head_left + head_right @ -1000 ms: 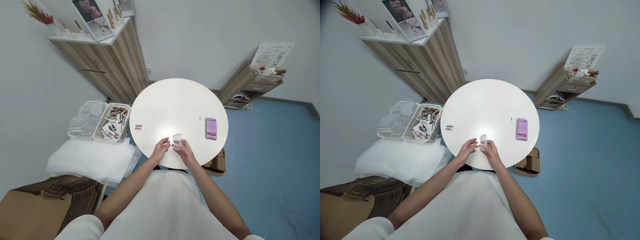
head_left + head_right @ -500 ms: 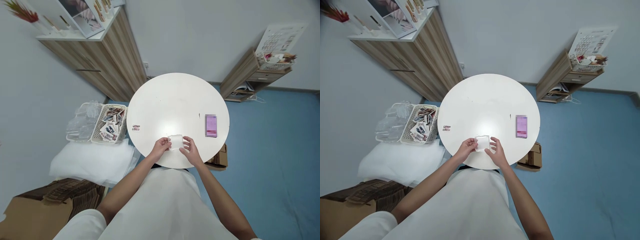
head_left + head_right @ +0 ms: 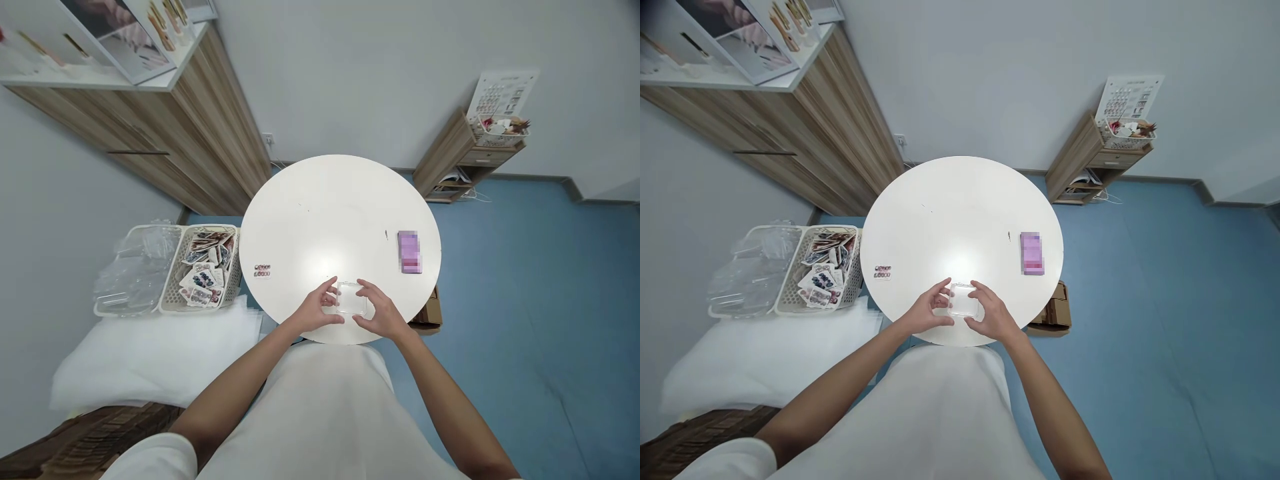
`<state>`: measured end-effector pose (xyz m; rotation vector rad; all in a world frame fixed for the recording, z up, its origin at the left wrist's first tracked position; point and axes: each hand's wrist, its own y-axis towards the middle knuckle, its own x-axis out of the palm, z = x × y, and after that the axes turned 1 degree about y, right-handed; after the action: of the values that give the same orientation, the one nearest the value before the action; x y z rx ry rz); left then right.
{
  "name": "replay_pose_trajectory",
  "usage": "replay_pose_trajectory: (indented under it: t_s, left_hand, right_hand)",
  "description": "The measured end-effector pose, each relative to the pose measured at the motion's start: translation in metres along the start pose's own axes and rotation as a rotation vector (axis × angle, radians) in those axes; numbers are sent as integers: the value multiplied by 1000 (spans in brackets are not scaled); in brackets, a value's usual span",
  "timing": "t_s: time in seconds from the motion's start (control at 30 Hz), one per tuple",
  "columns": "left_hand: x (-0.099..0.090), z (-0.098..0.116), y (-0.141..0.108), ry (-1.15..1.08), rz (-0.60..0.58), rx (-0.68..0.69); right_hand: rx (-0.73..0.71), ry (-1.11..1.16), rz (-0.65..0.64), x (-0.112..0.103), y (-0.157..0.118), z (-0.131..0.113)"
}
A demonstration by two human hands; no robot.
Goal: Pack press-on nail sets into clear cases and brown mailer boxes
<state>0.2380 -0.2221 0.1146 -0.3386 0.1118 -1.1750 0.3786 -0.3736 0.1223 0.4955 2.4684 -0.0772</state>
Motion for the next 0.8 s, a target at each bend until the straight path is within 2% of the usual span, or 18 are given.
replay_pose_trajectory:
  t_s: [0.17, 0.47, 0.7, 0.8]
  left_hand:
    - [-4, 6, -5, 148, -11, 107]
    - [-3, 4, -10, 28, 10, 90]
    - [3, 1, -7, -39, 51, 78]
    - [4, 0, -7, -111, 56, 66]
  right_hand:
    - [7, 18, 34, 0, 1, -11]
    - [-18, 28, 50, 3, 5, -12]
    - [-21, 124, 96, -6, 14, -10]
    - [-22, 129, 59, -11, 22, -12]
